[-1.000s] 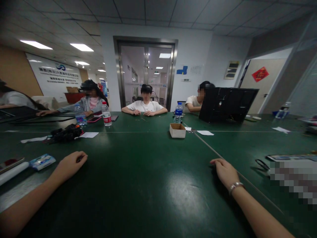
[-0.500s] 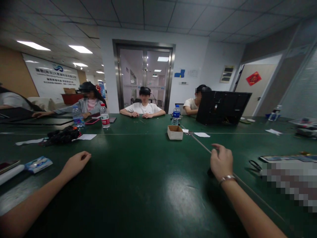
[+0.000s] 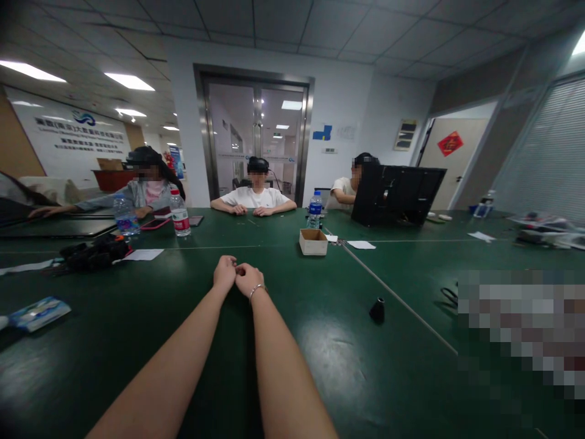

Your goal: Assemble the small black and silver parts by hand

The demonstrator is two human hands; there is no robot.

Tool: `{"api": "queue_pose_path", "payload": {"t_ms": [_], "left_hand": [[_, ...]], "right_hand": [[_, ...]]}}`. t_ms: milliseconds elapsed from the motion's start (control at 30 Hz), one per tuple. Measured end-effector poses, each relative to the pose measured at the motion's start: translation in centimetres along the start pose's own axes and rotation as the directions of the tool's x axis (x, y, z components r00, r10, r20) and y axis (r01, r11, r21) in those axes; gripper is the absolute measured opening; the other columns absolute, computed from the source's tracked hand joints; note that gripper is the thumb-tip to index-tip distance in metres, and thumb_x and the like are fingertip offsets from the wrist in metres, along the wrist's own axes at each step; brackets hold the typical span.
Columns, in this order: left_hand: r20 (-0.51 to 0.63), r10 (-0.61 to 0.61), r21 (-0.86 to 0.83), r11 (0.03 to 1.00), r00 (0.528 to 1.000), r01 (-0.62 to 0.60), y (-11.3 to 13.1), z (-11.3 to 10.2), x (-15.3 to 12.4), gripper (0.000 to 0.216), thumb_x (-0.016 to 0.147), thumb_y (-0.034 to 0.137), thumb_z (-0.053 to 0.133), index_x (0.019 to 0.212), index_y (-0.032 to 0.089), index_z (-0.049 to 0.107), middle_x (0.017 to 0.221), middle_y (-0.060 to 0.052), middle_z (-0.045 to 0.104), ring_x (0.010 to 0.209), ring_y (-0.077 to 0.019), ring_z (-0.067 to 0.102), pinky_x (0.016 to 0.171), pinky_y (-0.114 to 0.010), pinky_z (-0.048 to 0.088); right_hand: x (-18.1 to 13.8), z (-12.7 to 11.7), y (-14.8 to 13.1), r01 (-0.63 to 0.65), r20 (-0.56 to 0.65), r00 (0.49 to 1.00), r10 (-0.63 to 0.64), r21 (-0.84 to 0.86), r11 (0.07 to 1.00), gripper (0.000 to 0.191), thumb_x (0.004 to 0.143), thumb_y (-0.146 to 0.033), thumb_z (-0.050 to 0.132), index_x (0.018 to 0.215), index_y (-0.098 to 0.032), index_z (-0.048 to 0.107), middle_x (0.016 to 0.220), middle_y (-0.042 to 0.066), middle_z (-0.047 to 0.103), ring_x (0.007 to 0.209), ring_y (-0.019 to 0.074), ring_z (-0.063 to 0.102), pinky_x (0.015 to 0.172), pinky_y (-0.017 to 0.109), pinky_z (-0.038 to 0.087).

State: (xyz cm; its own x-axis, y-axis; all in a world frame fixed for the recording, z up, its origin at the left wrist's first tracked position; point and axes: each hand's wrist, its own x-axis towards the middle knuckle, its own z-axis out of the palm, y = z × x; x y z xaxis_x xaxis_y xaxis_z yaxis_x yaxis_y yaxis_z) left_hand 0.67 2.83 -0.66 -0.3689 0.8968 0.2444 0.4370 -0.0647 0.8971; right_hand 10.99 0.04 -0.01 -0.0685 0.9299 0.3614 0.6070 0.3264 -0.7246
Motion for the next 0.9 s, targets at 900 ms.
{"api": "queue_pose_path", "payload": {"t_ms": [900], "left_hand": [[0.161, 0.166, -0.455, 0.887, 0.973, -0.076, -0.1, 1.1, 0.2, 0.027, 0.069, 0.039, 0.06, 0.082, 0.016, 0.065, 0.077, -0.005, 0.065, 0.068, -0.015, 0.057, 0.064, -0.026, 0.042]], "right_hand": [[2.4, -1.1, 3.0, -0.125, -0.025, 0.973, 0.231, 0.781, 0.611, 0.041, 0.061, -0.045, 0.068, 0.09, -0.016, 0.062, 0.052, -0.004, 0.057, 0.04, 0.0082, 0.053, 0.044, 0.02, 0.043]]}}
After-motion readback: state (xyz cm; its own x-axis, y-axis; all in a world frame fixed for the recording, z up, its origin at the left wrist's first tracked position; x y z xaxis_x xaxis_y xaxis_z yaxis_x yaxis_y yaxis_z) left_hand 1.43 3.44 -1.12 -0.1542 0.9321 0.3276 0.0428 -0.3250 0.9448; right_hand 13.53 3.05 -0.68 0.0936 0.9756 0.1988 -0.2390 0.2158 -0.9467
